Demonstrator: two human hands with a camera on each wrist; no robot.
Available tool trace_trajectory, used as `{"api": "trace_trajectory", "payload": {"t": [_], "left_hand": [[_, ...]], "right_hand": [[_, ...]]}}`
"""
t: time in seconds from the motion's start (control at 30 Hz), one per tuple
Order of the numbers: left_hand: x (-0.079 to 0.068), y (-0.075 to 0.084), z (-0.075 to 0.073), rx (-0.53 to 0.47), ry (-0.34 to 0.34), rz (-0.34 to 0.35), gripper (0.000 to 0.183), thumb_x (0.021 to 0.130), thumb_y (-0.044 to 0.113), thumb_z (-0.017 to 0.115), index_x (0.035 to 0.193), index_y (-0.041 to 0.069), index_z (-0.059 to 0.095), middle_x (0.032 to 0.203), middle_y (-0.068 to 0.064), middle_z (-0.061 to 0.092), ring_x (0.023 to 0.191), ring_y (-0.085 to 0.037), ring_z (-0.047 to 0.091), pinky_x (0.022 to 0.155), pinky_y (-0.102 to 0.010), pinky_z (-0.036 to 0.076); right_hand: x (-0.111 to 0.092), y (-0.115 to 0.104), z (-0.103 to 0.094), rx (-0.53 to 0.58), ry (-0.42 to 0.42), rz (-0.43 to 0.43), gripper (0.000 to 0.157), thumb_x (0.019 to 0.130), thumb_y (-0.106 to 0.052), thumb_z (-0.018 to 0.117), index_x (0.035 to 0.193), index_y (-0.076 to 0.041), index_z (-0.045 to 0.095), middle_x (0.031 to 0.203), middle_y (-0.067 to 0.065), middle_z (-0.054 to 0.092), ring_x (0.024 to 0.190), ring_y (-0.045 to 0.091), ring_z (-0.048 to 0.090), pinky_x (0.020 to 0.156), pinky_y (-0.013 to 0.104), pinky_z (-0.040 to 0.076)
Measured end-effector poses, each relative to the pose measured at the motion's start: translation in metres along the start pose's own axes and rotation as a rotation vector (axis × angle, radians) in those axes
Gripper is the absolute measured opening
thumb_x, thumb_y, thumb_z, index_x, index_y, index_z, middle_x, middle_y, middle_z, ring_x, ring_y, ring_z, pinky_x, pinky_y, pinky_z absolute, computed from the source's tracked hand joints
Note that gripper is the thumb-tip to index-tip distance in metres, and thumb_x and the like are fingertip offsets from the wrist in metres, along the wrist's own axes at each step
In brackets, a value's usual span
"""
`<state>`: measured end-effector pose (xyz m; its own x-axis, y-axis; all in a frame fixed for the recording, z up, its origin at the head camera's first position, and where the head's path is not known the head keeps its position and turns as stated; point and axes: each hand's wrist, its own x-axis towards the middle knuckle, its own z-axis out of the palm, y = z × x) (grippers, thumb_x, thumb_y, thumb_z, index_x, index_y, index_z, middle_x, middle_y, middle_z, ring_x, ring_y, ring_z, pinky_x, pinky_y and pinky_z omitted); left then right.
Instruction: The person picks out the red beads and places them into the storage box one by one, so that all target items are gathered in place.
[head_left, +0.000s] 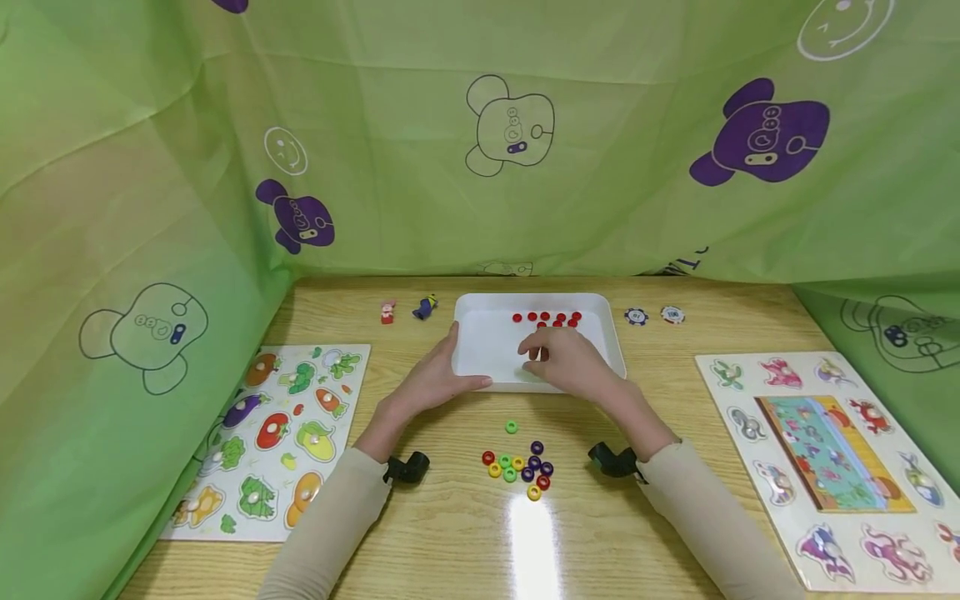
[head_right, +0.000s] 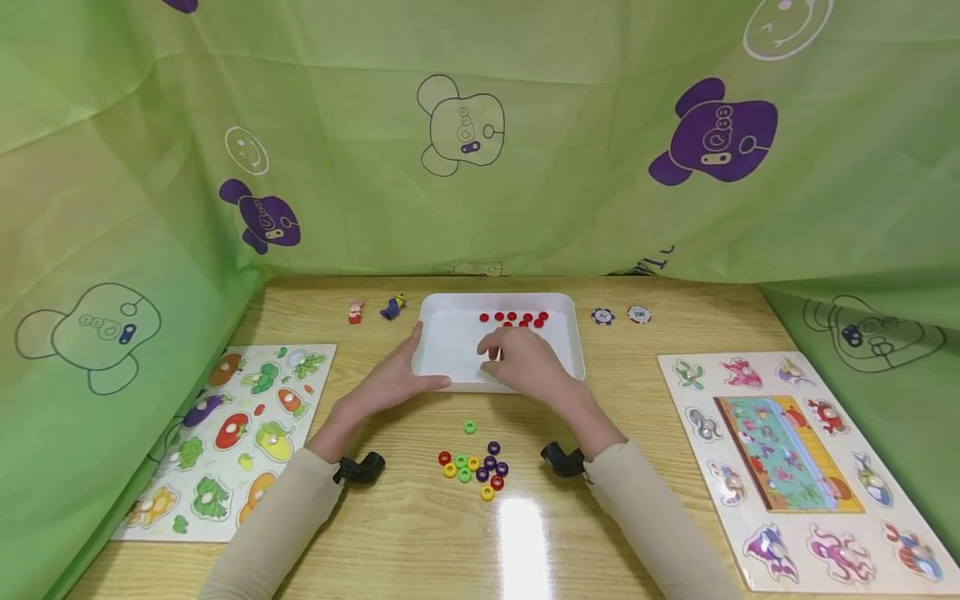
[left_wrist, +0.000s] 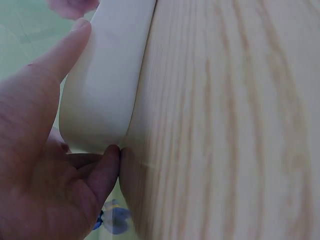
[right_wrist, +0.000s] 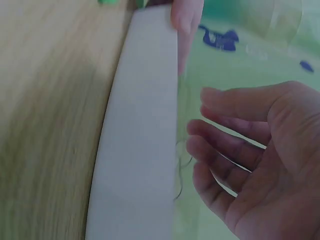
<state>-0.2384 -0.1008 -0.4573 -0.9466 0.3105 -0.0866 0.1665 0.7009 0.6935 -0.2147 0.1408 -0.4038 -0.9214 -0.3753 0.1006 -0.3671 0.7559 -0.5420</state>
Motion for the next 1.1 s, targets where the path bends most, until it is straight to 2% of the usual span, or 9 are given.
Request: {"api": "trace_trajectory", "payload": {"t": [0.2, 0.3, 0.5, 0.63, 0.73, 0.87, 1.1], "left_hand": [[-0.001, 0.002, -0.002, -0.025, 0.006, 0.036, 0.124, 0.062, 0.07, 0.069, 0.15, 0.017, -0.001, 0.155, -0.005, 0.02, 0.133, -0.023, 0.038, 0.104, -0.045, 0.039], [-0.001, 0.002, -0.002, -0.014, 0.005, 0.043, 0.125, 0.062, 0.071, 0.067, 0.15, 0.017, -0.001, 0.156, -0.005, 0.019, 0.135, -0.024, 0.035, 0.105, -0.045, 0.038], [-0.001, 0.001, -0.002, -0.004, 0.001, 0.057, 0.124, 0.063, 0.071, 0.067, 0.15, 0.018, -0.003, 0.157, -0.004, 0.014, 0.14, -0.023, 0.027, 0.108, -0.044, 0.034], [0.0, 0.0, -0.002, -0.009, 0.006, 0.073, 0.124, 0.063, 0.072, 0.067, 0.15, 0.019, -0.004, 0.157, -0.001, 0.012, 0.141, -0.021, 0.025, 0.108, -0.044, 0.034], [0.0, 0.0, -0.002, -0.003, 0.006, 0.072, 0.124, 0.063, 0.072, 0.066, 0.15, 0.021, -0.006, 0.157, 0.0, 0.011, 0.141, -0.02, 0.023, 0.109, -0.043, 0.033], [0.0, 0.0, -0.002, 0.0, 0.003, 0.063, 0.124, 0.063, 0.072, 0.066, 0.149, 0.021, -0.006, 0.158, -0.001, 0.01, 0.142, -0.02, 0.021, 0.11, -0.043, 0.032], [-0.003, 0.001, -0.002, 0.001, 0.0, 0.03, 0.125, 0.062, 0.073, 0.066, 0.15, 0.019, -0.004, 0.158, -0.002, 0.01, 0.142, -0.022, 0.02, 0.111, -0.044, 0.03]], "right_hand": [[-0.015, -0.026, 0.01, 0.003, -0.101, -0.107, 0.018, 0.082, -0.014, 0.067, 0.099, -0.016, 0.071, 0.081, -0.008, 0.065, 0.07, 0.007, 0.054, 0.062, 0.023, 0.046], [-0.02, -0.036, 0.018, -0.01, -0.157, -0.175, 0.018, 0.081, -0.012, 0.066, 0.097, -0.018, 0.072, 0.081, -0.009, 0.065, 0.07, 0.004, 0.054, 0.064, 0.022, 0.046], [-0.028, -0.051, 0.035, -0.076, -0.305, -0.301, 0.016, 0.082, -0.018, 0.066, 0.096, -0.019, 0.072, 0.081, -0.012, 0.066, 0.07, 0.001, 0.054, 0.065, 0.02, 0.046], [-0.031, -0.054, 0.046, -0.12, -0.371, -0.34, 0.013, 0.081, -0.023, 0.07, 0.093, -0.023, 0.072, 0.083, -0.015, 0.066, 0.072, -0.001, 0.054, 0.067, 0.018, 0.047], [-0.033, -0.054, 0.053, -0.154, -0.387, -0.361, 0.009, 0.079, -0.024, 0.072, 0.088, -0.026, 0.072, 0.083, -0.016, 0.065, 0.074, -0.003, 0.054, 0.069, 0.017, 0.047], [-0.035, -0.056, 0.058, -0.206, -0.369, -0.397, 0.005, 0.078, -0.023, 0.073, 0.081, -0.026, 0.07, 0.078, -0.015, 0.06, 0.069, -0.001, 0.051, 0.065, 0.017, 0.045], [-0.037, -0.061, 0.06, -0.246, -0.352, -0.404, 0.006, 0.077, -0.02, 0.072, 0.078, -0.025, 0.07, 0.075, -0.014, 0.058, 0.064, 0.0, 0.048, 0.059, 0.017, 0.042]]}}
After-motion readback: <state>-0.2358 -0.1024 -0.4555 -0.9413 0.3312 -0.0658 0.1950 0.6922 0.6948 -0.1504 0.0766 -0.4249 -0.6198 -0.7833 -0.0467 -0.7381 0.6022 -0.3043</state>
